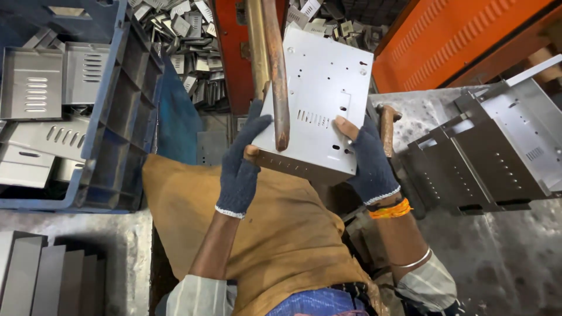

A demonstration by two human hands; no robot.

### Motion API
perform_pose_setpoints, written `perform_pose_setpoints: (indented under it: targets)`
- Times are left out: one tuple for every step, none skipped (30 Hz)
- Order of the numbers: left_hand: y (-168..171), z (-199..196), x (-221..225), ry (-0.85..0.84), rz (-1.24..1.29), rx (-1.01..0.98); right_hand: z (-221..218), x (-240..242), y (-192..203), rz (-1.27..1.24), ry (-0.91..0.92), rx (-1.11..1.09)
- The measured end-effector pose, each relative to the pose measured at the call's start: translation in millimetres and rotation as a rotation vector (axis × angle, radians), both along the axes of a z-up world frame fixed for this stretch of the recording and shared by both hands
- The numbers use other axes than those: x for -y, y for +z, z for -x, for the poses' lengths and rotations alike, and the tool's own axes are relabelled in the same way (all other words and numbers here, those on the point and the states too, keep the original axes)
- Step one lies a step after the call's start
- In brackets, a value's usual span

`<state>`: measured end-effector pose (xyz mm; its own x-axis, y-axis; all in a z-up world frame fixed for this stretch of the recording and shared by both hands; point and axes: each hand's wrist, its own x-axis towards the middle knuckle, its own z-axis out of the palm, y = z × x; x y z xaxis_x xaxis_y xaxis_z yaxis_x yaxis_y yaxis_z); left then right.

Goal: The person is assembling and spot welding metal casing components together using a welding machine.

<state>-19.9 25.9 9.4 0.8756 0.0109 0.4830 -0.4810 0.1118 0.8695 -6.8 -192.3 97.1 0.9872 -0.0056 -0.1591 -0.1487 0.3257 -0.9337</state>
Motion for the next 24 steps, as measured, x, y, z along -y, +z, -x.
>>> perform_pose_setpoints:
  targets:
    - [-1.9, -2.7, 0.8, 0.014, 0.007, -0.012, 0.7, -5.6, 9.5, 0.17, -0.035, 0.04]
    - [-8.9, -5.7, 3.6, 0.016, 0.007, -0.012, -2.2, -3.3, 6.5, 0.17, -0.034, 0.04]
    - [-16.7, -6.0, 6.8, 0.045, 0.009, -0.051, -2.9, -0.7, 2.7, 0.12, -0.028, 0.055]
    - [-24.9, -6.2, 10.0, 0.073, 0.011, -0.09, -3.7, 2.0, -1.4, 0.07, -0.022, 0.07]
    - [-23.4, -6.0, 11.2, 0.073, 0.011, -0.096, -4.0, 2.7, -4.9, 0.07, -0.022, 0.064]
    - [-21.7, -6.0, 12.3, 0.066, 0.038, -0.045, -4.5, 3.4, -8.3, 0.076, -0.02, 0.082]
    - [-19.5, -8.0, 13.8, 0.058, 0.066, 0.011, -6.4, 4.4, -10.9, 0.082, -0.019, 0.105]
    - [-17.0, -9.9, 14.3, 0.057, 0.067, 0.01, -8.1, 5.7, -14.7, 0.083, -0.02, 0.104]
    - [-14.8, -10.2, 14.2, 0.071, 0.033, 0.016, -8.8, 6.4, -19.0, 0.07, -0.038, 0.109]
    - [-12.5, -10.2, 14.0, 0.084, -0.001, 0.022, -9.2, 7.1, -23.3, 0.057, -0.056, 0.114]
    - [-11.0, -10.3, 13.6, 0.086, -0.003, 0.021, -10.9, 7.8, -25.1, 0.055, -0.055, 0.113]
    - [-9.6, -10.1, 13.3, 0.061, 0.025, 0.032, -12.4, 8.6, -27.1, 0.084, -0.06, 0.134]
    - [-8.7, -8.7, 13.1, 0.031, 0.052, 0.041, -11.8, 9.7, -29.8, 0.112, -0.07, 0.153]
    - [-9.4, -9.1, 12.1, 0.028, 0.049, 0.037, -12.5, 8.2, -28.7, 0.109, -0.072, 0.149]
    - [-10.2, -8.9, 12.7, 0.038, 0.048, 0.034, -11.9, 8.2, -27.1, 0.11, -0.078, 0.139]
    - [-10.8, -8.7, 13.4, 0.049, 0.047, 0.031, -11.5, 8.2, -25.2, 0.111, -0.084, 0.129]
    - [-17.7, -9.5, 13.2, 0.046, 0.047, 0.035, -12.5, 7.6, -24.7, 0.111, -0.087, 0.132]
    - [-24.2, -10.1, 12.9, 0.058, 0.033, 0.004, -13.3, 6.9, -23.6, 0.102, -0.101, 0.172]
    - [-30.1, -10.3, 11.4, 0.069, 0.017, -0.027, -13.6, 5.4, -22.5, 0.091, -0.117, 0.21]
    - [-27.0, -7.0, 12.9, 0.065, 0.015, -0.025, -14.1, 8.2, -26.5, 0.089, -0.12, 0.212]
    - [-23.5, -6.3, 13.9, 0.075, 0.046, -0.025, -17.0, 10.6, -30.0, 0.075, -0.075, 0.208]
    - [-20.4, -4.8, 15.0, 0.084, 0.077, -0.025, -19.3, 13.0, -33.8, 0.062, -0.029, 0.203]
    - [-28.9, -1.7, 14.5, 0.081, 0.074, -0.03, -16.6, 9.8, -29.7, 0.059, -0.033, 0.198]
    - [-37.9, 1.8, 13.8, 0.102, 0.068, -0.172, -13.8, 6.6, -26.0, 0.087, -0.029, 0.189]
